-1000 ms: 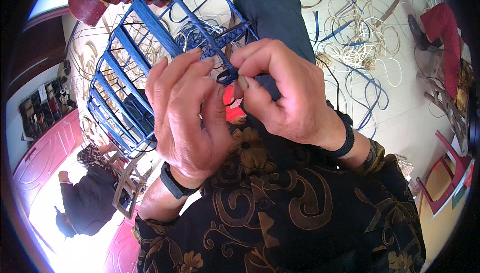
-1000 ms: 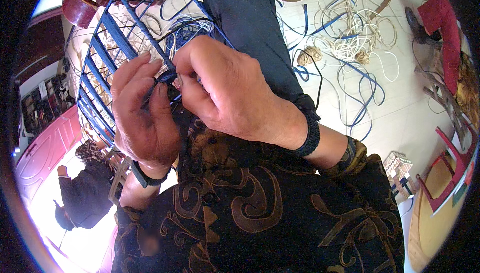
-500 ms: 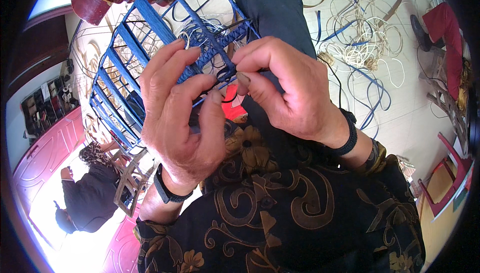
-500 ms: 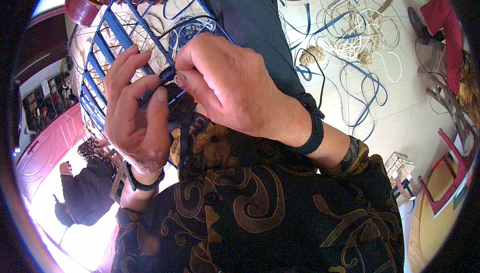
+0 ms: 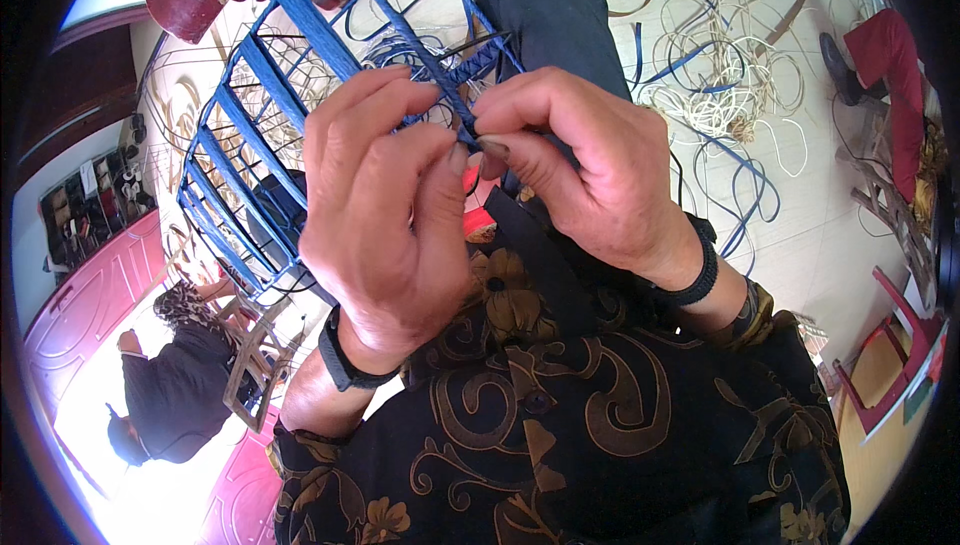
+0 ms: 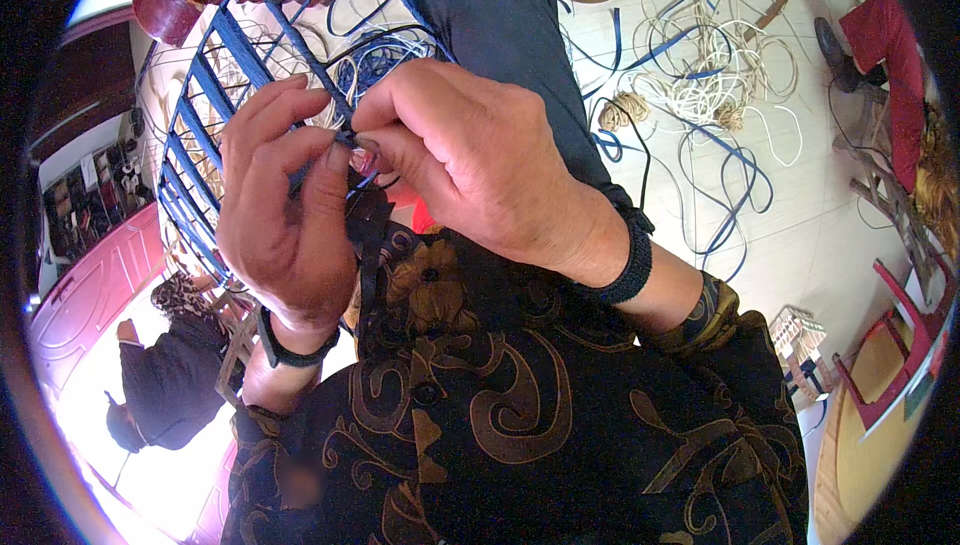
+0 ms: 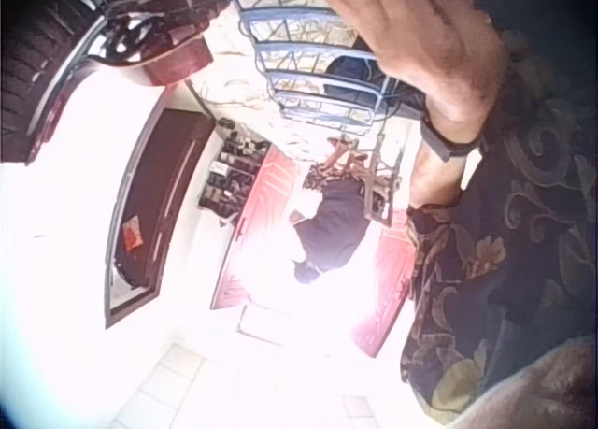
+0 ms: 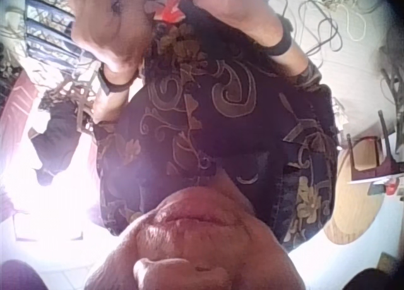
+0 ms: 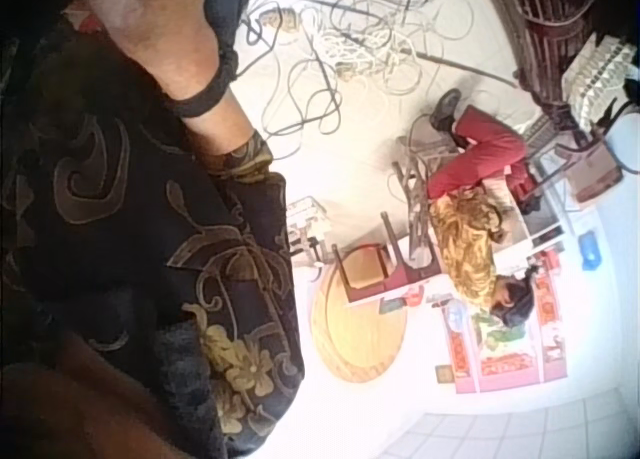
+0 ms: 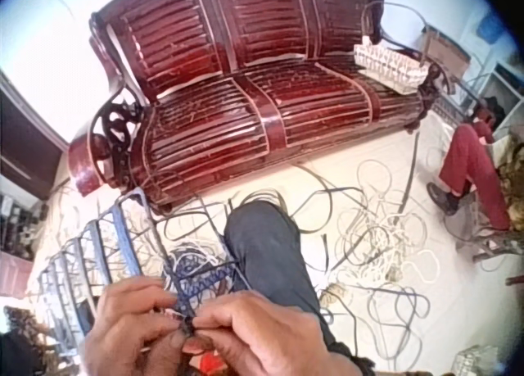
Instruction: The person weaves blue plastic strips through the wire frame of a basket, using shears to trim the ends of the strips.
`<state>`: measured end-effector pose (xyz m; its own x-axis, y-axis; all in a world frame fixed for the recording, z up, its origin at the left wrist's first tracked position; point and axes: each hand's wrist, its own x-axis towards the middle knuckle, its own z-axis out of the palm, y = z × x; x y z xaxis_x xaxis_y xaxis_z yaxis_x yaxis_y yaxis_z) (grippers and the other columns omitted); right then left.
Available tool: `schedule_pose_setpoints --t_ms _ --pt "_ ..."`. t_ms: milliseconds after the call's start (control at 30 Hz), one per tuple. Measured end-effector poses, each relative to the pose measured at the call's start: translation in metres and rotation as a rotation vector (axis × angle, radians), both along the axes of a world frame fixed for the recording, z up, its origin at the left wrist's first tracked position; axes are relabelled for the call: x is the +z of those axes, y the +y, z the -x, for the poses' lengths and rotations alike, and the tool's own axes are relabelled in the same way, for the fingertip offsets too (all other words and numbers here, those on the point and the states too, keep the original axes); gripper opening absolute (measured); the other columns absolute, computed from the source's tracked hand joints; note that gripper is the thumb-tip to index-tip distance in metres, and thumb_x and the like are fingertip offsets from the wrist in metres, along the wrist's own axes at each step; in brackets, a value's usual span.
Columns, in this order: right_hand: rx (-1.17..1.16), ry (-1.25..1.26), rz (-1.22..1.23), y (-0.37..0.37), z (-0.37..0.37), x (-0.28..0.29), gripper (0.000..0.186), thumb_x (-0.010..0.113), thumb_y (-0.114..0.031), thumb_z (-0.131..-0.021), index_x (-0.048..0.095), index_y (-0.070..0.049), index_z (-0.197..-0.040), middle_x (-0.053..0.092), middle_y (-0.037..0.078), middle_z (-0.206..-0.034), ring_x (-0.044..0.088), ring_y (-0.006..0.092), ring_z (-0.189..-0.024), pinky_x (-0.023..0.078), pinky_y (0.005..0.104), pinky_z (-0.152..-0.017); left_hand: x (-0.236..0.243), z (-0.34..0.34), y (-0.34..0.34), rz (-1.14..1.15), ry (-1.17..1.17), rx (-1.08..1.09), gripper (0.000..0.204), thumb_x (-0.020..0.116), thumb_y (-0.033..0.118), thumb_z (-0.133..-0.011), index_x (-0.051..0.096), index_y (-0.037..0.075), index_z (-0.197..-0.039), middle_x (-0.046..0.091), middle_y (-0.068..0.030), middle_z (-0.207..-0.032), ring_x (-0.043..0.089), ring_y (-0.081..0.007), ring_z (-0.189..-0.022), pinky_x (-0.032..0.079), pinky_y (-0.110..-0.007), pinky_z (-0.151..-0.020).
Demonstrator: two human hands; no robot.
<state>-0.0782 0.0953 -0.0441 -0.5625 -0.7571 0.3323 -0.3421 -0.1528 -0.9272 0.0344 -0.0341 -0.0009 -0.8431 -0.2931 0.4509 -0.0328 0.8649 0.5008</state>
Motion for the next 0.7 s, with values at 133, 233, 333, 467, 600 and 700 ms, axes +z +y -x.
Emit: schedule_pose_setpoints --t_ms 133,233,333,467,600,700 --pt "0.0 -0.111 -0.033 0.001 -0.001 0.004 0.009 0.063 0.004 -0.092 0.064 0.003 -0.101 0.071 0.01 -0.084 0.073 0.0149 -0.076 0.056 0.0234 -0.067 0.009 -0.005 -0.006 -0.325 -0.07 -0.011 0.007 0.061 -0.006 -0.084 0.061 -0.003 -0.09 0.064 -0.0162 -0.107 0.059 -0.0312 -0.112 0.044 -0.041 -0.098" --pt "0.002 -0.104 -0.056 0.001 -0.001 0.005 0.013 0.063 0.003 -0.093 0.065 0.004 -0.106 0.072 0.01 -0.084 0.073 0.0152 -0.078 0.056 0.0229 -0.069 0.016 -0.009 -0.009 -0.56 -0.124 -0.05 0.004 0.057 -0.002 -0.088 0.059 -0.003 -0.092 0.061 -0.0159 -0.111 0.055 -0.0286 -0.117 0.038 -0.041 -0.106" --pt "0.0 -0.068 -0.035 0.0 0.0 0.004 0.014 0.062 0.002 -0.094 0.065 0.003 -0.107 0.073 0.011 -0.086 0.074 0.0159 -0.08 0.057 0.0231 -0.069 0.018 -0.01 -0.01 -0.69 -0.134 -0.087 0.005 0.057 0.001 -0.088 0.059 -0.003 -0.091 0.061 -0.0166 -0.109 0.055 -0.0286 -0.113 0.038 -0.042 -0.105" --pt "-0.051 -0.068 -0.012 -0.002 -0.001 0.002 0.015 0.07 -0.003 -0.088 0.063 -0.002 -0.102 0.07 0.01 -0.083 0.073 0.0186 -0.074 0.056 0.0279 -0.062 0.022 -0.014 -0.013 -0.712 -0.117 -0.095 0.008 0.058 0.004 -0.088 0.058 -0.003 -0.091 0.061 -0.017 -0.105 0.056 -0.0298 -0.111 0.039 -0.044 -0.103" --pt "-0.068 -0.231 -0.032 -0.001 -0.006 0.0 0.019 0.069 -0.004 -0.089 0.062 -0.003 -0.106 0.072 0.01 -0.087 0.074 0.0195 -0.079 0.057 0.0281 -0.065 0.022 -0.018 -0.009 -0.762 -0.048 -0.065 0.007 0.057 0.003 -0.087 0.058 -0.003 -0.09 0.062 -0.0172 -0.103 0.056 -0.0308 -0.108 0.04 -0.045 -0.102" --pt "-0.077 -0.26 -0.035 0.001 -0.006 -0.001 0.021 0.071 -0.006 -0.088 0.063 -0.004 -0.107 0.072 0.01 -0.088 0.075 0.0193 -0.079 0.056 0.0278 -0.065 0.025 -0.018 0.0 -0.463 -0.058 -0.125 0.006 0.056 0.001 -0.087 0.058 -0.003 -0.091 0.062 -0.0173 -0.103 0.057 -0.031 -0.106 0.041 -0.045 -0.099"
